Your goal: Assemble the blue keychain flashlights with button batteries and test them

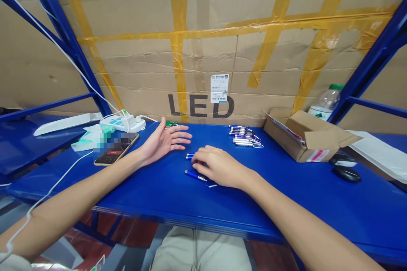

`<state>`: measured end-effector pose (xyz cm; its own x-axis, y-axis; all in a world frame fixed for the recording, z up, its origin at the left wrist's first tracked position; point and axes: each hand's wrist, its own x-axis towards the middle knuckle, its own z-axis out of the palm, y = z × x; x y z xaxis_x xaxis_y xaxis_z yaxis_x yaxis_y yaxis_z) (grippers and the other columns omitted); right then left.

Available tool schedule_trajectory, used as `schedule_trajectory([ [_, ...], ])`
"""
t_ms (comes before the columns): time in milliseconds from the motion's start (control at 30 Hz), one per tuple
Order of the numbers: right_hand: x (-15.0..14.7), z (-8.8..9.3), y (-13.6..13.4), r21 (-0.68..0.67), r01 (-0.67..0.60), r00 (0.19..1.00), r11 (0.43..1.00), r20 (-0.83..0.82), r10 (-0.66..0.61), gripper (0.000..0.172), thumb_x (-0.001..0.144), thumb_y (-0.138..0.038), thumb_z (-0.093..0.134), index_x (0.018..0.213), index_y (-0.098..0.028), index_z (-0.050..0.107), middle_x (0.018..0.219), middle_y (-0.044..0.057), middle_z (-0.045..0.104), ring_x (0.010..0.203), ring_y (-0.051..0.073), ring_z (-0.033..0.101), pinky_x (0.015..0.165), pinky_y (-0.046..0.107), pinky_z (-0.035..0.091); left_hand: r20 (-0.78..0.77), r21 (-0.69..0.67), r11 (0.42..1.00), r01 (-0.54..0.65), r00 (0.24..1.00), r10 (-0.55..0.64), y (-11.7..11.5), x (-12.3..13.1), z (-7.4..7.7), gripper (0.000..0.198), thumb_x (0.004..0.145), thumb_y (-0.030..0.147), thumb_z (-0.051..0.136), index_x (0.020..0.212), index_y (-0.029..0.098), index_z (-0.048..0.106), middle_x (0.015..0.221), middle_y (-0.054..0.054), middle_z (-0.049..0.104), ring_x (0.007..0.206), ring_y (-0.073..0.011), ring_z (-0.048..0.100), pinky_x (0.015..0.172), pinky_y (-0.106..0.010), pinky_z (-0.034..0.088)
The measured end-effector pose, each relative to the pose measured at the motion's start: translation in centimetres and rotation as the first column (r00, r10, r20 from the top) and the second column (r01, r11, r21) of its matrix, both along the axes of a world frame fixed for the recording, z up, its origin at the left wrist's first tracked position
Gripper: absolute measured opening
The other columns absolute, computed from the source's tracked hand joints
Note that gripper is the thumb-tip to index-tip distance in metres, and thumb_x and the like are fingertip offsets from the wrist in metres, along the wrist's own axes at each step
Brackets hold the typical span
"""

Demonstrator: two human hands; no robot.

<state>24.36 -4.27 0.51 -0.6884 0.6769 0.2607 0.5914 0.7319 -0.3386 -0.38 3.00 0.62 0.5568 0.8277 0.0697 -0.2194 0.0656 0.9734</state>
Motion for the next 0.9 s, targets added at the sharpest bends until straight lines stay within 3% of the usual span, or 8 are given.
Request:
schedule_trajectory([
  [267, -0.04, -0.64, 0.07, 0.147, 0.097, 0.990, 0.984, 0.083, -0.110, 0.020, 0.108, -0.024, 0.055, 0.123, -0.020, 0.068, 0.120, 0.014, 0.065, 0.106, 0.030, 0.054, 0.094, 0.047, 0.051, 0.000, -0.013, 1.000, -0.016, 1.000, 0.016, -0.12, 0.09, 0.08, 0.087, 0.103, 0.081, 0.027, 0.139, 0.012, 0.064, 0.131, -0.023, 0.073, 0.115, -0.0315, 0.071, 0.092, -0.039, 0.056],
  [433, 0.08, -0.49, 0.04, 0.111, 0.099, 0.990, 0.989, 0.088, -0.109, 0.008, 0.107, -0.026, 0.058, 0.108, -0.022, 0.065, 0.114, 0.011, 0.066, 0.102, 0.029, 0.051, 0.090, 0.043, 0.049, -0.004, -0.016, 1.000, -0.020, 1.000, 0.020, -0.16, 0.13, 0.13, 0.087, 0.102, 0.082, 0.028, 0.139, 0.012, 0.065, 0.130, -0.022, 0.074, 0.114, -0.0317, 0.071, 0.092, -0.039, 0.055],
  [567, 0.20, -0.57, 0.06, 0.089, 0.078, 0.992, 0.993, 0.093, -0.087, 0.010, 0.110, -0.027, 0.053, 0.107, -0.023, 0.061, 0.111, 0.010, 0.067, 0.101, 0.028, 0.051, 0.089, 0.043, 0.047, -0.002, -0.018, 1.000, -0.018, 1.000, 0.017, -0.13, 0.12, 0.09, 0.087, 0.103, 0.082, 0.026, 0.138, 0.013, 0.065, 0.128, -0.021, 0.074, 0.113, -0.0306, 0.071, 0.091, -0.038, 0.055],
  [700, 0.25, -0.69, 0.27, 0.080, 0.138, 0.990, 0.987, -0.029, -0.136, 0.013, 0.113, -0.030, 0.046, 0.109, -0.024, 0.057, 0.111, 0.009, 0.069, 0.101, 0.028, 0.054, 0.091, 0.044, 0.047, 0.006, -0.012, 1.000, -0.007, 1.000, 0.007, -0.03, 0.02, 0.03, 0.086, 0.102, 0.082, 0.028, 0.138, 0.013, 0.065, 0.130, -0.021, 0.074, 0.114, -0.0315, 0.071, 0.093, -0.040, 0.055],
  [900, 0.22, -0.64, 0.61, 0.122, 0.224, 0.960, 0.967, -0.201, -0.197, 0.026, 0.115, -0.031, 0.034, 0.129, -0.024, 0.055, 0.126, 0.011, 0.069, 0.112, 0.028, 0.063, 0.099, 0.045, 0.048, 0.007, -0.017, 1.000, -0.002, 1.000, 0.002, -0.02, -0.04, 0.05, 0.084, 0.103, 0.082, 0.027, 0.136, 0.014, 0.066, 0.128, -0.021, 0.075, 0.115, -0.0312, 0.072, 0.092, -0.039, 0.056],
])
